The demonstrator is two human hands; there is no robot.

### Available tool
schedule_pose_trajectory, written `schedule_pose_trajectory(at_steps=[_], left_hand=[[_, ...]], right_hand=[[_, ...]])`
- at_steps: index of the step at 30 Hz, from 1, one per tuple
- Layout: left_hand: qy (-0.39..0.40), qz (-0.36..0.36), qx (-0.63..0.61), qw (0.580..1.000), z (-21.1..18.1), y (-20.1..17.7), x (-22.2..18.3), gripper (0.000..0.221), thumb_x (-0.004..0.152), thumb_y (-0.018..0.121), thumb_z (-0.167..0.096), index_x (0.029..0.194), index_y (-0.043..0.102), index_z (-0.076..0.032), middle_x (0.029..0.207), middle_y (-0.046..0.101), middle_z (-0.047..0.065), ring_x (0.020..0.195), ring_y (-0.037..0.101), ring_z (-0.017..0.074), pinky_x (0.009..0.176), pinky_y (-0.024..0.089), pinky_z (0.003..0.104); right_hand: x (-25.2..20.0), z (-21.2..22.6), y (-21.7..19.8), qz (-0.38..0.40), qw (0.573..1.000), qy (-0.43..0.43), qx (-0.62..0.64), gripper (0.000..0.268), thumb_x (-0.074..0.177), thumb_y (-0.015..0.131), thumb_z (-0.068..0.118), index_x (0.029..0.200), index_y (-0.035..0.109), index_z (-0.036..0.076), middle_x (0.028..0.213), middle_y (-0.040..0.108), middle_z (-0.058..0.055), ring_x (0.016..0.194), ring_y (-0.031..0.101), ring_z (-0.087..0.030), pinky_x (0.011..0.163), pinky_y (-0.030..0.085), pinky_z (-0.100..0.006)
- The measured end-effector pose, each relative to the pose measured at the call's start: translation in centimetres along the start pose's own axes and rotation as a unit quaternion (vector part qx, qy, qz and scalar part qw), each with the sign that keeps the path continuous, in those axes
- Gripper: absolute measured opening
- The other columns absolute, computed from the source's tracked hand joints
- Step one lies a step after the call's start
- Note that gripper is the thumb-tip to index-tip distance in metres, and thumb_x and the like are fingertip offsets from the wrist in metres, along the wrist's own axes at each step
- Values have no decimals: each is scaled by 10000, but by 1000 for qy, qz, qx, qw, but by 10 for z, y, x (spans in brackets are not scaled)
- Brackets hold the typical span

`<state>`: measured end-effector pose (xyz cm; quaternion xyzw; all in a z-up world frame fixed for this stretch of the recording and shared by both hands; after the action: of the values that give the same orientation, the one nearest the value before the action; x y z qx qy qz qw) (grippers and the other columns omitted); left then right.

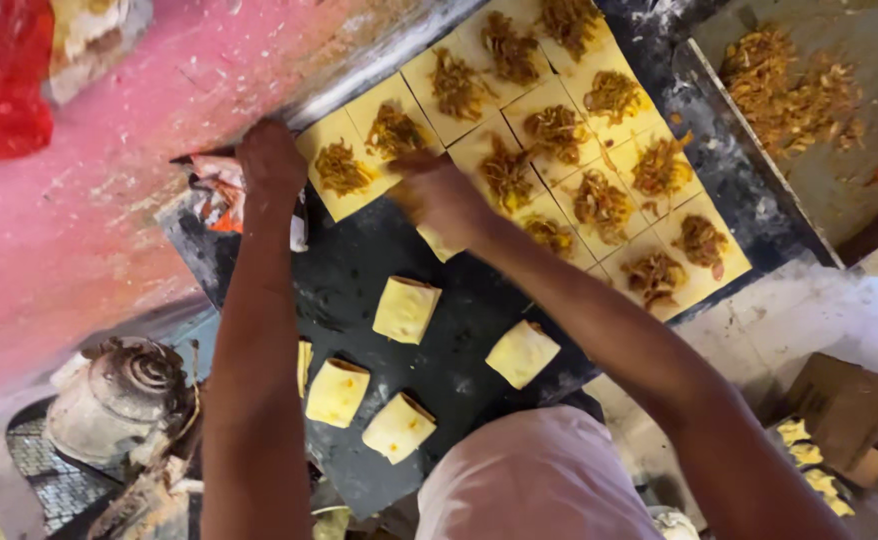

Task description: The person places cooked filling onto squares of dough on a workspace and then folds each dough square into a parcel by hand.

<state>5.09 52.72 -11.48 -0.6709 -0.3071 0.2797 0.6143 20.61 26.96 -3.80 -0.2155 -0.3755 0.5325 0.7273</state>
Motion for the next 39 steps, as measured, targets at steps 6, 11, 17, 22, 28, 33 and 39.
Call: schedule_pose_trajectory(at_steps=[6, 11, 17, 22, 28, 33, 39], left_hand=[[-69, -23, -41, 997, -6, -14, 12, 367, 800, 692, -144, 1159, 728, -76, 1005, 727, 218, 930, 700, 440, 809, 525, 551], [-143, -10, 34, 989, -20, -22, 4, 545, 693, 809, -390, 1099, 704, -42, 1154, 704, 176, 1106, 661, 394, 950, 455, 541], [-126, 20, -50, 991, -26, 7, -1, 469, 793, 751, -265, 1206, 664, -59, 1120, 702, 133, 1138, 632, 345, 981, 359, 589], [-92, 99, -484, 864, -14, 6, 6, 336, 853, 708, -193, 1163, 657, -74, 1040, 702, 74, 987, 651, 194, 886, 510, 358], [16, 161, -385, 909, -39, -21, -16, 284, 990, 791, -260, 1026, 757, 20, 819, 675, 149, 719, 570, 166, 687, 482, 374], [162, -28, -431, 887, -51, -66, -29, 214, 977, 768, -157, 1114, 756, 8, 1039, 771, 158, 923, 734, 181, 831, 557, 325], [105, -50, -429, 896, -49, -86, -39, 174, 951, 752, -103, 1112, 766, -41, 1076, 780, 142, 963, 763, 242, 840, 571, 346]], right_hand=[[72, 43, 73, -15, 973, -138, -185, 415, 759, 628, 140, 1155, 728, 65, 1244, 655, -115, 1214, 544, -311, 1048, 440, -449], [64, 32, 100, 138, 950, -141, -242, 314, 954, 593, 102, 1242, 700, 36, 1282, 641, -112, 1281, 550, -293, 1142, 434, -397], [39, 29, 78, 35, 956, -158, -245, 510, 878, 574, 214, 1354, 627, 39, 1429, 600, -124, 1350, 487, -303, 1157, 392, -446], [33, 23, 72, 103, 920, -261, -273, 521, 945, 544, 208, 1435, 573, 31, 1528, 537, -129, 1456, 438, -301, 1227, 319, -430], [33, 14, 87, 128, 910, -273, -284, 516, 959, 539, 183, 1455, 568, 42, 1559, 497, -121, 1472, 429, -286, 1257, 292, -418], [33, 10, 91, 136, 923, -264, -244, 495, 882, 564, 86, 1371, 627, 46, 1511, 537, -138, 1439, 457, -286, 1208, 334, -395], [52, 7, 81, 163, 970, -181, -9, 500, 789, 594, -30, 1271, 698, 51, 1453, 586, -158, 1399, 490, -286, 1149, 383, -368]])
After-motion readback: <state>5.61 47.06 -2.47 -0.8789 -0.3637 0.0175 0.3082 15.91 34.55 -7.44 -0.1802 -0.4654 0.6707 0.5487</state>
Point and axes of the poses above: each hand's wrist, its own x-axis towards the middle knuckle, its own y-axis out of the palm, z = x × y, the point moved 5 cm from there along x, towards the middle knuckle
